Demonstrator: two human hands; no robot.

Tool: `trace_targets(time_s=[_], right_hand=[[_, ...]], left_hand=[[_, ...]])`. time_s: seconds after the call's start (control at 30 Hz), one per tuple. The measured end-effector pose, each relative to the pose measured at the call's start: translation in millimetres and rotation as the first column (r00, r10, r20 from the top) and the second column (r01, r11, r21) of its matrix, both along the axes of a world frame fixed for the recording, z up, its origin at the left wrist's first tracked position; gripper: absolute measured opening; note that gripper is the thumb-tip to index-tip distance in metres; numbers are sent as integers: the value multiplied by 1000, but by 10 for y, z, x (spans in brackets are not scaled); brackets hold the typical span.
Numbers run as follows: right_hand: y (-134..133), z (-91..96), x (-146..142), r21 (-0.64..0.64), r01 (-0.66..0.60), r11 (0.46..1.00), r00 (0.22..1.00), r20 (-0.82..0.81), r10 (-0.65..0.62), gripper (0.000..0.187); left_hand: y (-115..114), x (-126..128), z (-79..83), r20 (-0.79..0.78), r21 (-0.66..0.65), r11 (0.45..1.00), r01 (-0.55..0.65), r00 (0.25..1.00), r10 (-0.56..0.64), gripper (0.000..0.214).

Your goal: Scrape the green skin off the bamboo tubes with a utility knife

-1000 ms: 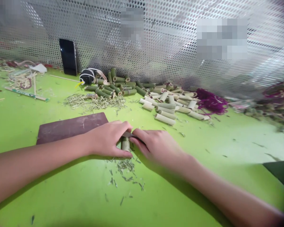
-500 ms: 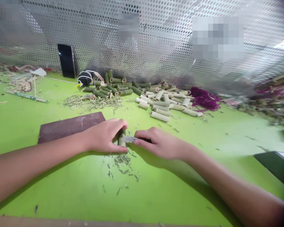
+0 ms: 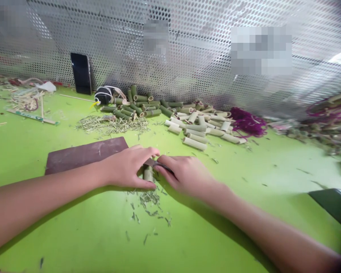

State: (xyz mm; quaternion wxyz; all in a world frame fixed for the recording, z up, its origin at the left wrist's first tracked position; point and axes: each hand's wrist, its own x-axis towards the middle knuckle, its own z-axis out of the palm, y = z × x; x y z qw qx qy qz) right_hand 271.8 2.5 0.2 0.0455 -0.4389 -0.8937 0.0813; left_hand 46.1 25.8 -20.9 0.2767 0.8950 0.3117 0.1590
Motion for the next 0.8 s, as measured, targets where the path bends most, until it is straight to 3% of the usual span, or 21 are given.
trace_targets(time_s=[0.13, 0.37, 0.6, 0.8], right_hand=[[-43, 33, -27, 34, -9, 999, 1000, 7, 9, 28], [41, 7, 23, -105, -40, 994, 998, -52, 35, 26], [28, -29, 76, -153, -85, 985, 995, -68, 76, 28], [26, 63, 114, -244, -129, 961, 990, -93, 110, 33]], left_hand=[[4, 21, 23, -1, -1, 1000, -2, 1000, 2, 66], [47, 36, 16, 8, 4, 1000, 24, 1000, -24, 45], [31, -4, -21, 0, 54, 997, 61, 998, -61, 40], [12, -31, -24, -19, 68, 994, 83, 996, -82, 37]])
